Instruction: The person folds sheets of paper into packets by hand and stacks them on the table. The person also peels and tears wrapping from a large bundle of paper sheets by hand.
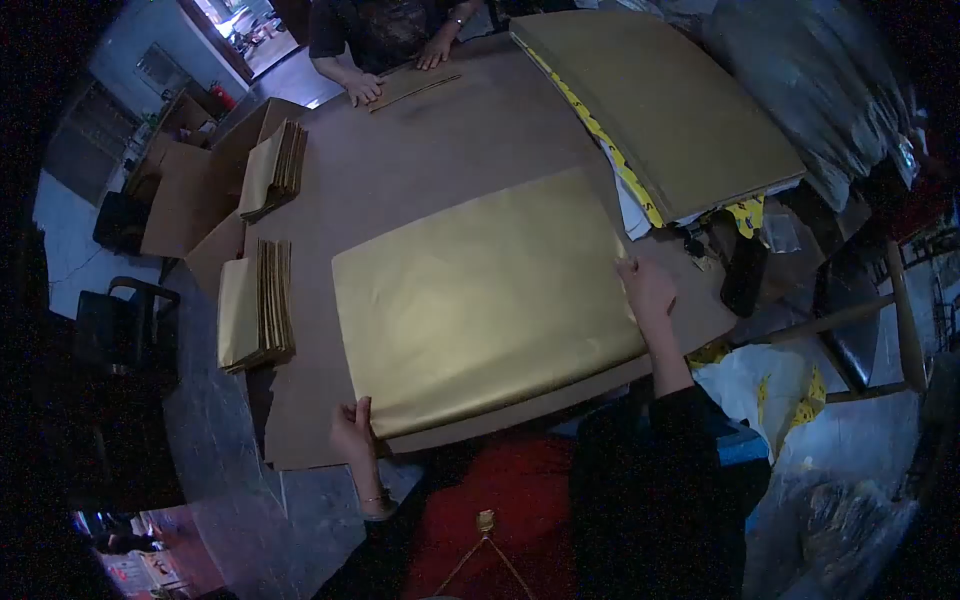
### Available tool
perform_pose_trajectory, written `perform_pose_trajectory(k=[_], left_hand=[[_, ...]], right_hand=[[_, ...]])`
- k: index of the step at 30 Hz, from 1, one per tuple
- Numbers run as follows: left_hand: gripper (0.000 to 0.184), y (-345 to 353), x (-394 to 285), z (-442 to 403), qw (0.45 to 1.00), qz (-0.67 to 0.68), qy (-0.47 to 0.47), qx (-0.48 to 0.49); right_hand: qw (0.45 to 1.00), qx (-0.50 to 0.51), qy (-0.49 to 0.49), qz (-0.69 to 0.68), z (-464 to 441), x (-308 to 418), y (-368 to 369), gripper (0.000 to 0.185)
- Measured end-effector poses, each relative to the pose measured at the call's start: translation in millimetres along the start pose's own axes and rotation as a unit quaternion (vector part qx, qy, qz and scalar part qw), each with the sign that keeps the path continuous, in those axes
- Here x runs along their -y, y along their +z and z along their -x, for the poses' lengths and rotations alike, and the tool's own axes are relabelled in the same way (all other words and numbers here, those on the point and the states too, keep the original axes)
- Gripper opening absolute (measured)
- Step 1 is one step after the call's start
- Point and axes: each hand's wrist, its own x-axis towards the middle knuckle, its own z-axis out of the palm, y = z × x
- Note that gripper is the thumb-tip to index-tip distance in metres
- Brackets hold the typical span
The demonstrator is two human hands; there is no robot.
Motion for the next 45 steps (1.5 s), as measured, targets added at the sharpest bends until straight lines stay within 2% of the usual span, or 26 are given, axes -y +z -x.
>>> perform_pose_trajectory(k=[2, 8, 11, 14, 21, 23, 24, 25, 31, 33, 36, 37, 39, 42, 45], left_hand=[[0.041, 6, 8, 1, 0.998, 0.054, 0.010, -0.013], [0.039, -8, -11, 6, 0.997, 0.073, 0.002, -0.006], [0.040, -6, -9, 6, 0.996, 0.091, 0.003, -0.006], [0.040, 0, 1, 2, 0.999, 0.037, 0.008, -0.001], [0.042, -4, -4, 4, 1.000, 0.003, 0.002, -0.007], [0.036, -1, 0, 3, 0.997, 0.074, 0.007, 0.011], [0.034, 1, 0, 4, 0.996, 0.083, 0.033, -0.022], [0.034, 0, -2, 6, 0.996, 0.080, 0.020, -0.030], [0.035, -1, -4, 7, 0.994, 0.103, 0.010, -0.015], [0.034, -4, -8, 7, 0.992, 0.116, 0.031, -0.023], [0.030, 3, 0, 4, 0.991, 0.050, 0.110, -0.061], [0.027, 2, 0, 3, 0.994, 0.023, 0.102, -0.030], [0.024, 3, -1, 1, 0.988, 0.039, 0.143, -0.042], [0.019, -1, -4, -3, 0.978, 0.069, 0.197, -0.026], [0.019, -2, -5, 0, 0.977, 0.094, 0.191, -0.018]], right_hand=[[1.000, 0.000, -0.002, 0.006, -1, -3, 5, 0.042], [1.000, 0.000, -0.017, -0.025, -2, -4, 4, 0.045], [1.000, 0.007, -0.003, 0.007, -3, -4, 4, 0.047], [1.000, -0.005, -0.024, 0.002, -1, -3, 2, 0.048], [1.000, 0.012, 0.005, 0.010, -3, -3, 2, 0.049], [1.000, 0.016, -0.006, 0.022, -3, 0, 0, 0.049], [1.000, 0.019, -0.005, 0.015, -2, 1, -2, 0.049], [1.000, 0.021, -0.003, 0.008, -2, 1, -2, 0.049], [0.999, 0.013, -0.028, 0.039, -7, -4, 1, 0.050], [0.998, 0.017, -0.015, 0.061, -6, -5, 4, 0.049], [0.998, 0.008, -0.017, 0.058, -12, -16, 14, 0.046], [0.998, 0.008, -0.030, 0.050, -13, -17, 14, 0.046], [0.998, 0.009, -0.048, 0.041, -17, -21, 17, 0.045], [0.998, 0.012, -0.005, 0.057, -18, -28, 24, 0.042], [0.999, -0.013, -0.035, 0.018, -16, -23, 21, 0.039]])
